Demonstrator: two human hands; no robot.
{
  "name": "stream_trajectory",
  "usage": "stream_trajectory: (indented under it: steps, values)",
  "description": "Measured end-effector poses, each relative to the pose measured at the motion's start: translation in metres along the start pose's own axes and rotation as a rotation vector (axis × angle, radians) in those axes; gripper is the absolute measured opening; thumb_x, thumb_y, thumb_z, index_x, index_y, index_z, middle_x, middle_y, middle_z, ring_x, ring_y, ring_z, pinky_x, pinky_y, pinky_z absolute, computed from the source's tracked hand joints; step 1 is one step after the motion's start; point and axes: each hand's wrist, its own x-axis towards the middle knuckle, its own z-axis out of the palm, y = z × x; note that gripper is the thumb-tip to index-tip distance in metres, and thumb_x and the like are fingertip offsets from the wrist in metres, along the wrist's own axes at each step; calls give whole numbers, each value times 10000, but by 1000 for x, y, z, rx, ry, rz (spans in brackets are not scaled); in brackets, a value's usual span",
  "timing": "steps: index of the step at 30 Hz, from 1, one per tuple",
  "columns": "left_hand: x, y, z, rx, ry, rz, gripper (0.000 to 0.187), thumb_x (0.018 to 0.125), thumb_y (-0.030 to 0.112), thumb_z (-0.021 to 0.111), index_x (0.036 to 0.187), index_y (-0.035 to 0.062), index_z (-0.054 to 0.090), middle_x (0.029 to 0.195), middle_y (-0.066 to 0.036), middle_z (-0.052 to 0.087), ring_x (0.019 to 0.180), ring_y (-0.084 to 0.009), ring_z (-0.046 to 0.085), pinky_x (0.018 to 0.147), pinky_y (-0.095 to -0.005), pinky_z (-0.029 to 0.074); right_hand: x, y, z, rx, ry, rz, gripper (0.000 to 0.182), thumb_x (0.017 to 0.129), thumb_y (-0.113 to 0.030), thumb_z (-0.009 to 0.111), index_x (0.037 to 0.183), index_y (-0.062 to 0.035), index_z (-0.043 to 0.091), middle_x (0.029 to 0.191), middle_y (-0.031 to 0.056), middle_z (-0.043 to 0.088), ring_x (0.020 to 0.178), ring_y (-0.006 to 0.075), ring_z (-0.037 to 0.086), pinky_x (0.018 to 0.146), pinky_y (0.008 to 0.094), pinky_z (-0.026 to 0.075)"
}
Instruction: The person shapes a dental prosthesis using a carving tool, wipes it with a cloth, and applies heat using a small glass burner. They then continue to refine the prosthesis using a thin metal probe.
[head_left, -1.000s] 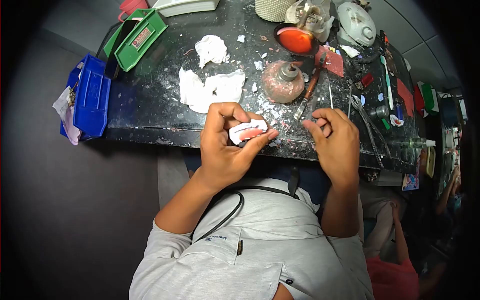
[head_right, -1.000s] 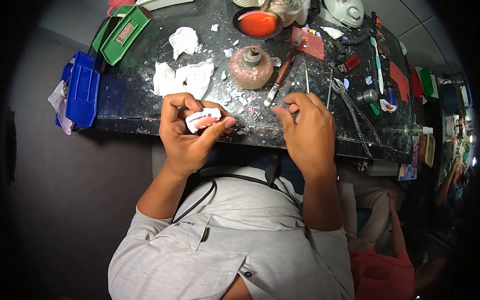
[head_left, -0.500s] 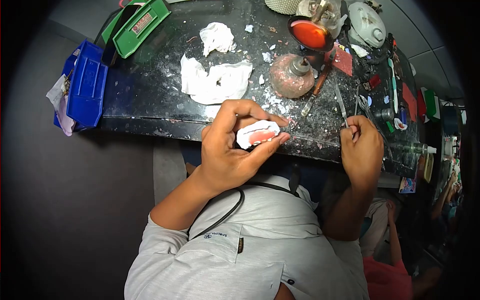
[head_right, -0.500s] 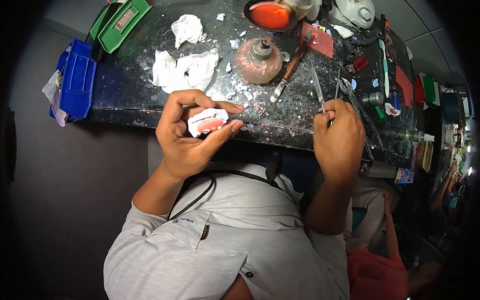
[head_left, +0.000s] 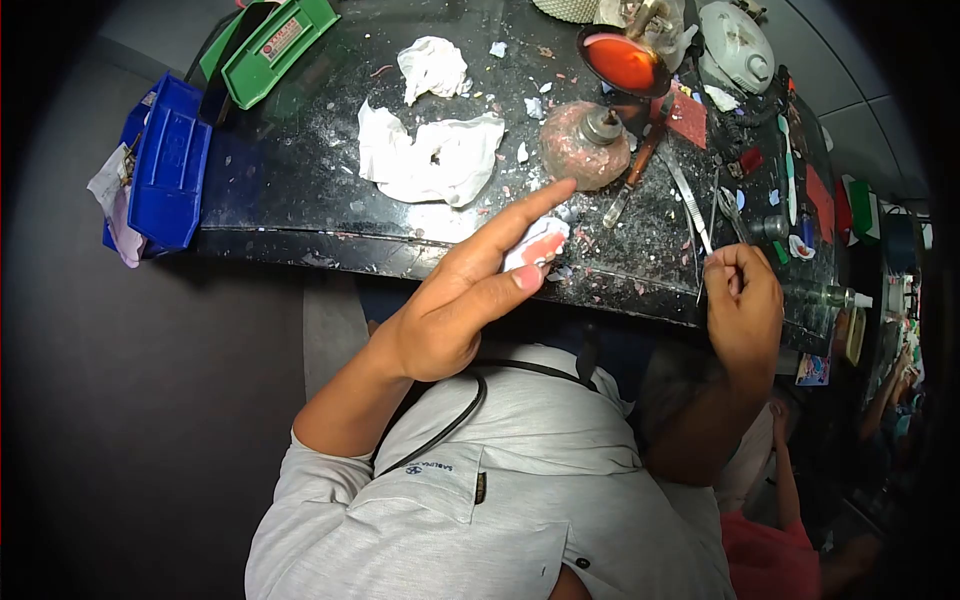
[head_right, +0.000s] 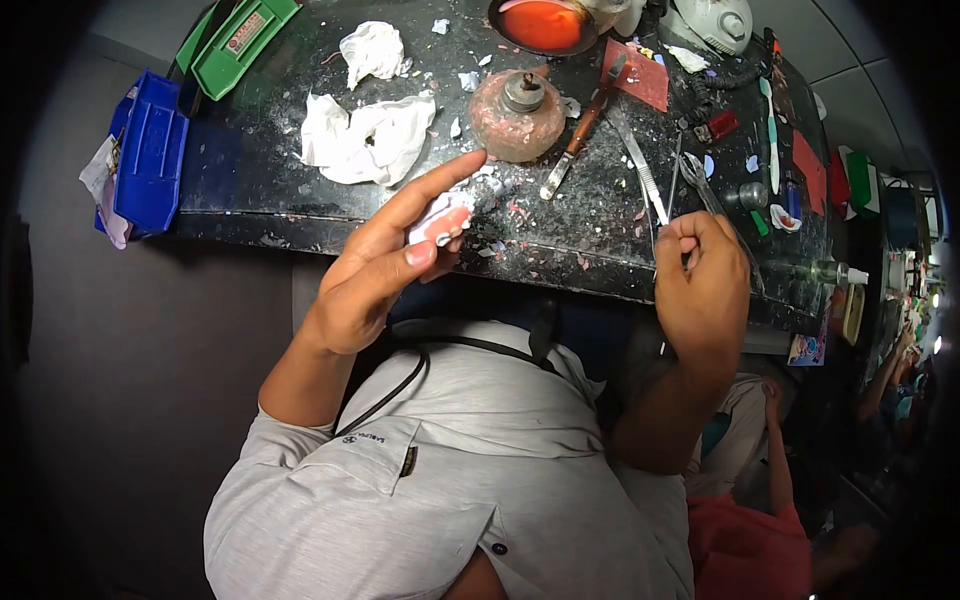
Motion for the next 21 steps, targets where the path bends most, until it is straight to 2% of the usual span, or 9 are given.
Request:
stream_trajectory:
  steps: [1, 2, 5, 11, 12, 14, 15, 17, 21]
  values:
    - [-1, -1, 0, -64, -35, -16, 607, 1018, 135, 479, 1547, -88, 284, 1591, -210, 359, 1492, -268, 314, 1211, -360, 215, 0, 0, 0, 17, -23, -12, 98, 878, -69, 632, 843, 21, 649, 762, 76, 547, 649, 170, 505, 641, 342, 427]
    - [-1, -1, 1, -64, -36, -15, 607, 1018, 135, 479, 1547, -88, 284, 1591, -210, 359, 1492, -268, 314, 1211, -360, 215, 0, 0, 0, 17, -22, -12, 98, 878, -69, 632, 843, 21, 649, 762, 76, 547, 649, 170, 505, 641, 342, 427]
    - [-3, 0, 4, -68, -19, -9, 639, 1021, 182, 517, 1552, -84, 279, 1407, -163, 437, 1271, -209, 372, 1037, -316, 284, 0, 2, 1, 73, -10, 31, 95, 878, -64, 641, 848, 23, 663, 740, 73, 545, 641, 149, 497, 641, 329, 429]
    - [-4, -1, 10, -79, 10, 4, 716, 1027, 276, 592, 1560, -77, 269, 1039, -70, 593, 828, -93, 489, 690, -227, 424, -2, 1, 1, 41, -16, -11, 152, 876, -28, 619, 1011, 9, 680, 752, 76, 574, 656, 162, 519, 671, 325, 455]
    - [-5, -1, 8, -80, 10, 4, 716, 1027, 276, 592, 1560, -77, 269, 1039, -70, 593, 828, -93, 489, 690, -227, 424, -3, 2, 2, 17, 4, -76, 196, 866, -8, 608, 1051, 4, 671, 735, 74, 561, 656, 160, 518, 673, 327, 460]
    - [-6, -1, 2, -223, -110, -8, 634, 1066, 169, 527, 1590, -26, 227, 1180, -55, 575, 784, -47, 424, 674, -188, 391, -4, 4, 2, -7, 23, -142, 245, 855, 11, 596, 1090, -1, 663, 719, 71, 549, 656, 159, 517, 674, 329, 464]
    - [-6, 0, 3, -223, -110, -8, 634, 1066, 169, 527, 1590, -26, 227, 1180, -55, 575, 784, -47, 424, 674, -188, 391, -4, 4, 0, 26, -40, -90, 257, 844, 23, 588, 1091, -1, 653, 710, 66, 536, 650, 152, 512, 663, 324, 459]
    - [-6, 0, 4, -297, -98, -5, 658, 1063, 185, 542, 1590, -32, 214, 1058, -26, 572, 776, -40, 424, 666, -182, 375, -4, 6, -4, 57, -103, -39, 270, 833, 35, 581, 1092, -2, 643, 701, 60, 523, 645, 145, 507, 652, 319, 453]
    - [-8, 3, 3, -305, -95, -8, 656, 1056, 180, 556, 1583, -38, 234, 1090, -32, 576, 782, -44, 431, 683, -180, 377, -4, 17, -12, 76, -155, -45, 251, 820, 44, 573, 1064, 3, 614, 704, 36, 503, 616, 129, 482, 612, 302, 423]
